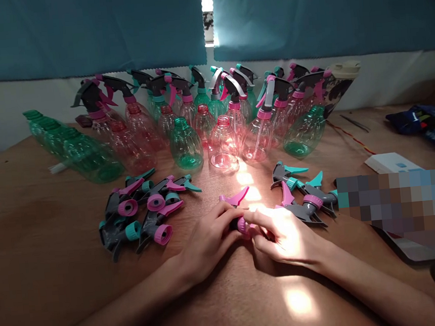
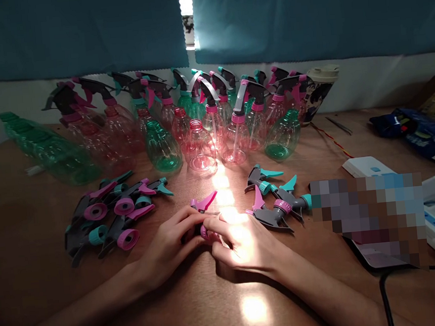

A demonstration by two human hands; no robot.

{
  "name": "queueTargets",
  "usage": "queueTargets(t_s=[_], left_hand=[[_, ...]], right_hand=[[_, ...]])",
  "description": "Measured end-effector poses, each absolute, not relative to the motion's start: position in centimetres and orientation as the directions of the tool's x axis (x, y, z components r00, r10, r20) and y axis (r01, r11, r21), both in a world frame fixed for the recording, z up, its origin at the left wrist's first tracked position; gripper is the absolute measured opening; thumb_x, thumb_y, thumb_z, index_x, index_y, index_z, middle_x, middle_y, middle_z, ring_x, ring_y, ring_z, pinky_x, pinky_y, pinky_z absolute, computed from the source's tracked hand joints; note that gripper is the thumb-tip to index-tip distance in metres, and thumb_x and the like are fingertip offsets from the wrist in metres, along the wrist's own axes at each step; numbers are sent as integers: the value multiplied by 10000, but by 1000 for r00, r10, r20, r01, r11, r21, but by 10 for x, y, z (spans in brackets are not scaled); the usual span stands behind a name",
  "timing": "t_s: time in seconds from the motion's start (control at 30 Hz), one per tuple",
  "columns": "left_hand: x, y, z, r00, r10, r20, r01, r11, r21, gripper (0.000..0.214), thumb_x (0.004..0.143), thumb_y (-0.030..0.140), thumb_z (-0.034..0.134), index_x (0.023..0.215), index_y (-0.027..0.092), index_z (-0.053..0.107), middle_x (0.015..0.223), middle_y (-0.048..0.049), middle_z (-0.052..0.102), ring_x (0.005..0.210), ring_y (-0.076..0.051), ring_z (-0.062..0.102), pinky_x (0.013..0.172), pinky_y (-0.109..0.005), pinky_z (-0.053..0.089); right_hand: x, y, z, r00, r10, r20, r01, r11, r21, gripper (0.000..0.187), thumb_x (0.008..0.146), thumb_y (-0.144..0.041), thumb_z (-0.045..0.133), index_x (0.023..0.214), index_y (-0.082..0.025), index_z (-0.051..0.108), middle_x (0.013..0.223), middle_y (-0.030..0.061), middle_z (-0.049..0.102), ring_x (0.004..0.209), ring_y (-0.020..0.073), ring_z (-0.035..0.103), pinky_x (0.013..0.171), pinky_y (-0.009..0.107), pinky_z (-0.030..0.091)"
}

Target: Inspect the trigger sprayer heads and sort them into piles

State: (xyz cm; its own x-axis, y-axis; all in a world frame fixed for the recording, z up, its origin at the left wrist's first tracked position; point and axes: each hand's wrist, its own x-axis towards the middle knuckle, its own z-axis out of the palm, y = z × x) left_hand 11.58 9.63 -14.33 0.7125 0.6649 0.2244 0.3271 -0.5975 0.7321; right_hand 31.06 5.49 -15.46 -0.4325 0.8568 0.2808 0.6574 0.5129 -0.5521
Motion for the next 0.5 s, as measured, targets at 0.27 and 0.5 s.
queueTargets(t_s=[0.27, 0.5], left_hand=[[116, 96, -139, 680, 699, 220, 341, -567, 750, 268, 883, 95, 586, 1138, 176, 598, 1006, -22, 581, 901, -146, 571, 812, -231, 443], [115, 99, -140, 633, 750, 192, 367, -510, 778, 317, 832, 72, 648, 1115, 213, 636, 967, 8, 597, 834, -130, 570, 816, -237, 440]], right_hand=[[312, 55, -157, -327, 908, 261, 530, 405, -745, 178, 914, -211, 456, 1035, -202, 587, 662, -19, 577, 508, 115, 483, 495, 237, 394], [312, 55, -152, -232, 926, 298, 533, 378, -757, 161, 882, -208, 503, 955, -176, 642, 591, -36, 580, 453, 84, 487, 461, 205, 378]])
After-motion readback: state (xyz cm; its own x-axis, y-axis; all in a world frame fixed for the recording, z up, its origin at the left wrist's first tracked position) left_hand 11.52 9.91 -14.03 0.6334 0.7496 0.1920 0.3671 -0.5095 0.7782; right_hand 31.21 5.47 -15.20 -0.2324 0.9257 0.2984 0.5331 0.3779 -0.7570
